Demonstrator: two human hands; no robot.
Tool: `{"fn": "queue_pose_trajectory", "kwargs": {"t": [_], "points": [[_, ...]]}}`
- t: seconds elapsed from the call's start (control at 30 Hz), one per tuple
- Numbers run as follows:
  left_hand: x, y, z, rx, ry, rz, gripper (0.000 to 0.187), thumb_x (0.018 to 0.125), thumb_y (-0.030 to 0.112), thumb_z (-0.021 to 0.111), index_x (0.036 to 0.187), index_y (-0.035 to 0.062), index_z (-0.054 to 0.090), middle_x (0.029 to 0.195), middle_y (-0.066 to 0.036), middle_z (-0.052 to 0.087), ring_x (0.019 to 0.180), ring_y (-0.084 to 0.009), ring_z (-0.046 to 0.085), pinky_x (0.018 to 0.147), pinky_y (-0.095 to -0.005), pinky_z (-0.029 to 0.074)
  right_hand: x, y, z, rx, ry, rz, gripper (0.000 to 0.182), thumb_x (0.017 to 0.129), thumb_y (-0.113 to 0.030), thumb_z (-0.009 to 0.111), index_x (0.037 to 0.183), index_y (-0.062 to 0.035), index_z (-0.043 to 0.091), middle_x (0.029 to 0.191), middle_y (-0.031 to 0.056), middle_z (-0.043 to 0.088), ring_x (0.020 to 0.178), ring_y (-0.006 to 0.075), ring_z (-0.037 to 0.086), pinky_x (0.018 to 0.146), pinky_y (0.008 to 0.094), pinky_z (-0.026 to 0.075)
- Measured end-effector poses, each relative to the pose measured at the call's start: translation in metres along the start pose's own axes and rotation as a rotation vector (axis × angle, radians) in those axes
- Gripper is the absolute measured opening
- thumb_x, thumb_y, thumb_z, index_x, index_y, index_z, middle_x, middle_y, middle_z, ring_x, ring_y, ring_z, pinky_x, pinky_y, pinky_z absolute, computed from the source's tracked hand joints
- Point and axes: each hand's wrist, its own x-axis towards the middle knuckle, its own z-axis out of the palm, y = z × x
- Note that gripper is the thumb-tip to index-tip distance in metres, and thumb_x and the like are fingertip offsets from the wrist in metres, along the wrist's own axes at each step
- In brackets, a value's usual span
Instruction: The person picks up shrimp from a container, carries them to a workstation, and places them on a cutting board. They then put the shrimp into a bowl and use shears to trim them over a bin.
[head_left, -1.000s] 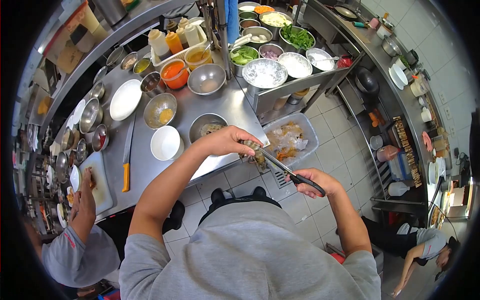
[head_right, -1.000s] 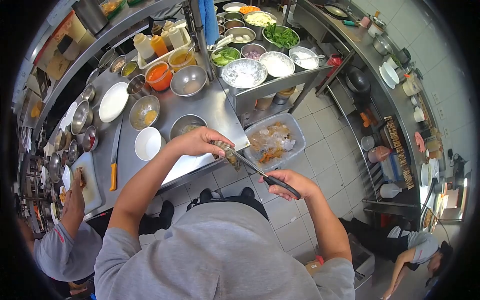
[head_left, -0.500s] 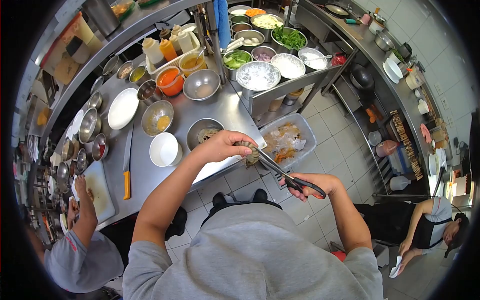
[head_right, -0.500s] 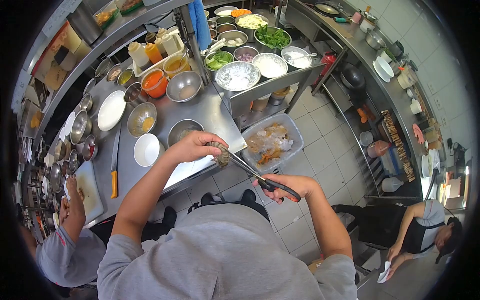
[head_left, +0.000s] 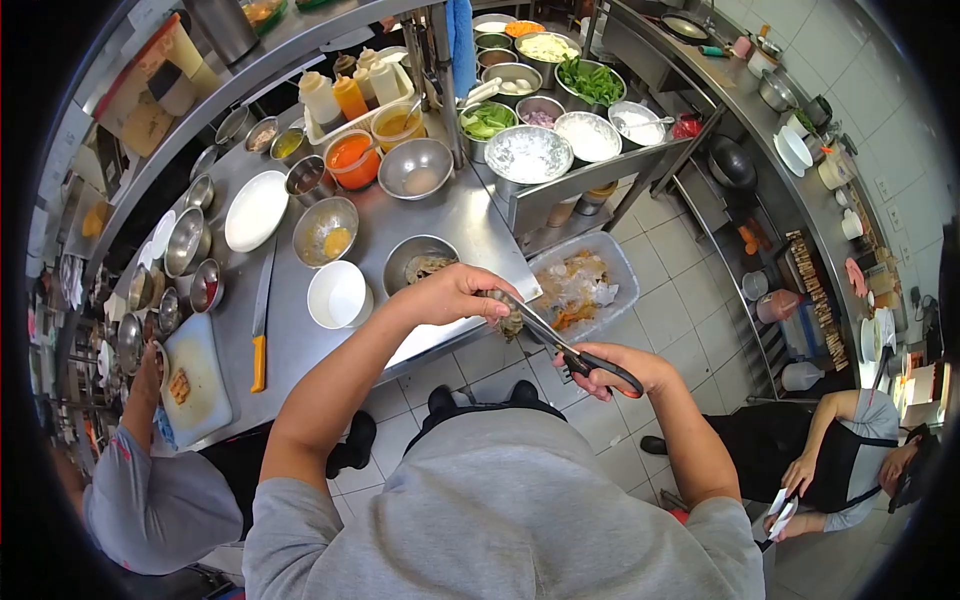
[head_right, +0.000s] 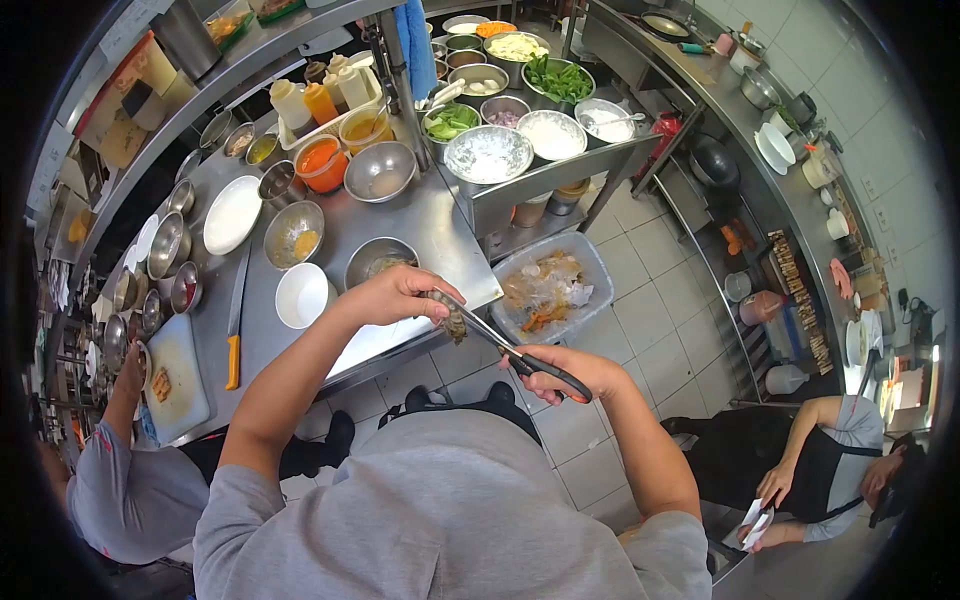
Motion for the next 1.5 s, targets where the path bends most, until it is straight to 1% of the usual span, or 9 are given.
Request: {"fn": "queue_pose_trajectory", "kwargs": {"t": [0.3, 0.4, 0.5, 0.57, 0.67, 1.1, 1.27, 1.37, 1.5], "points": [[0.0, 0.01, -0.003, 0.033, -0.006, -0.023, 0.032, 0.094, 0.013, 0.067, 0.124, 0.0022, 0.065, 0.091, -0.001, 0.069, 0.083, -0.0085, 0.064, 0.077, -0.0253, 0.053, -0.004, 0.011, 0.002, 0.042, 0.133, 0.054, 0.06, 0.082, -0.027, 0.079, 0.132, -0.0068, 0.053, 0.073, -0.0058, 0.049, 0.053, 0.0024, 0.045, 0.046, 0.0176, 0.038], [-0.001, 0.01, 0.0, -0.088, 0.04, -0.029, 0.032, 0.094, 0.012, 0.067, 0.123, 0.0015, 0.065, 0.093, -0.002, 0.07, 0.083, -0.0083, 0.065, 0.077, -0.0248, 0.052, -0.006, 0.014, 0.001, -0.012, 0.161, 0.109, 0.068, 0.08, -0.029, 0.081, 0.136, -0.0071, 0.05, 0.079, -0.0036, 0.05, 0.059, 0.0052, 0.049, 0.053, 0.0201, 0.042], [0.0, -0.003, -0.005, -0.193, 0.071, 0.029, 0.031, 0.093, 0.009, 0.067, 0.124, 0.0026, 0.065, 0.099, -0.005, 0.071, 0.086, -0.009, 0.065, 0.081, -0.0255, 0.054, -0.008, 0.022, -0.005, -0.045, 0.063, -0.061, 0.078, 0.079, -0.031, 0.082, 0.142, -0.0071, 0.043, 0.085, -0.0009, 0.051, 0.068, 0.0091, 0.052, 0.062, 0.0236, 0.046], [0.001, -0.006, -0.004, -0.194, 0.076, 0.024, 0.03, 0.093, 0.009, 0.067, 0.122, 0.0022, 0.065, 0.097, -0.004, 0.07, 0.085, -0.0091, 0.065, 0.08, -0.0255, 0.054, -0.014, 0.01, 0.0, -0.118, -0.006, 0.003, 0.073, 0.078, -0.005, 0.062, 0.147, -0.0082, 0.037, 0.092, 0.0004, 0.048, 0.074, 0.0096, 0.051, 0.06, 0.0223, 0.048], [0.002, -0.001, -0.003, -0.178, 0.071, 0.021, 0.027, 0.093, 0.01, 0.068, 0.119, 0.0017, 0.067, 0.094, -0.003, 0.07, 0.082, -0.0088, 0.065, 0.077, -0.0252, 0.054, -0.014, 0.014, -0.004, -0.014, -0.099, -0.035, 0.075, 0.075, -0.002, 0.057, 0.147, -0.006, 0.036, 0.092, 0.0019, 0.048, 0.073, 0.0114, 0.051, 0.066, 0.0257, 0.05], [0.004, 0.012, 0.016, 0.062, -0.013, 0.04, 0.029, 0.089, 0.02, 0.074, 0.111, 0.0017, 0.069, 0.081, 0.0, 0.068, 0.071, -0.0071, 0.06, 0.066, -0.0255, 0.05, -0.002, 0.018, -0.001, 0.093, -0.116, -0.08, 0.063, 0.081, -0.008, 0.06, 0.142, -0.0016, 0.043, 0.087, 0.0017, 0.05, 0.072, 0.0104, 0.052, 0.061, 0.0236, 0.047], [0.0, 0.018, 0.012, 0.087, -0.017, 0.009, 0.029, 0.088, 0.018, 0.075, 0.111, 0.0014, 0.07, 0.086, -0.003, 0.07, 0.073, -0.0084, 0.062, 0.067, -0.0245, 0.051, -0.001, 0.011, 0.003, 0.095, -0.058, -0.062, 0.053, 0.091, -0.024, 0.066, 0.135, -0.001, 0.048, 0.082, -0.0019, 0.05, 0.061, 0.006, 0.048, 0.053, 0.0213, 0.043], [0.0, 0.022, 0.007, 0.055, -0.011, -0.022, 0.03, 0.087, 0.016, 0.076, 0.112, 0.0013, 0.07, 0.089, -0.004, 0.071, 0.073, -0.0091, 0.065, 0.067, -0.0237, 0.052, 0.0, 0.005, 0.009, 0.13, -0.006, -0.011, 0.069, 0.082, -0.039, 0.079, 0.131, -0.0002, 0.05, 0.078, -0.0002, 0.052, 0.057, 0.0065, 0.047, 0.049, 0.0201, 0.039], [-0.003, 0.028, 0.008, -0.056, 0.015, -0.044, 0.028, 0.088, 0.014, 0.074, 0.113, 0.001, 0.07, 0.088, -0.003, 0.071, 0.072, -0.0074, 0.063, 0.068, -0.0236, 0.053, 0.001, 0.0, 0.01, 0.119, 0.026, 0.014, 0.058, 0.081, -0.025, 0.077, 0.128, -0.0005, 0.052, 0.076, -0.0004, 0.052, 0.054, 0.0065, 0.046, 0.047, 0.0197, 0.038]]}}
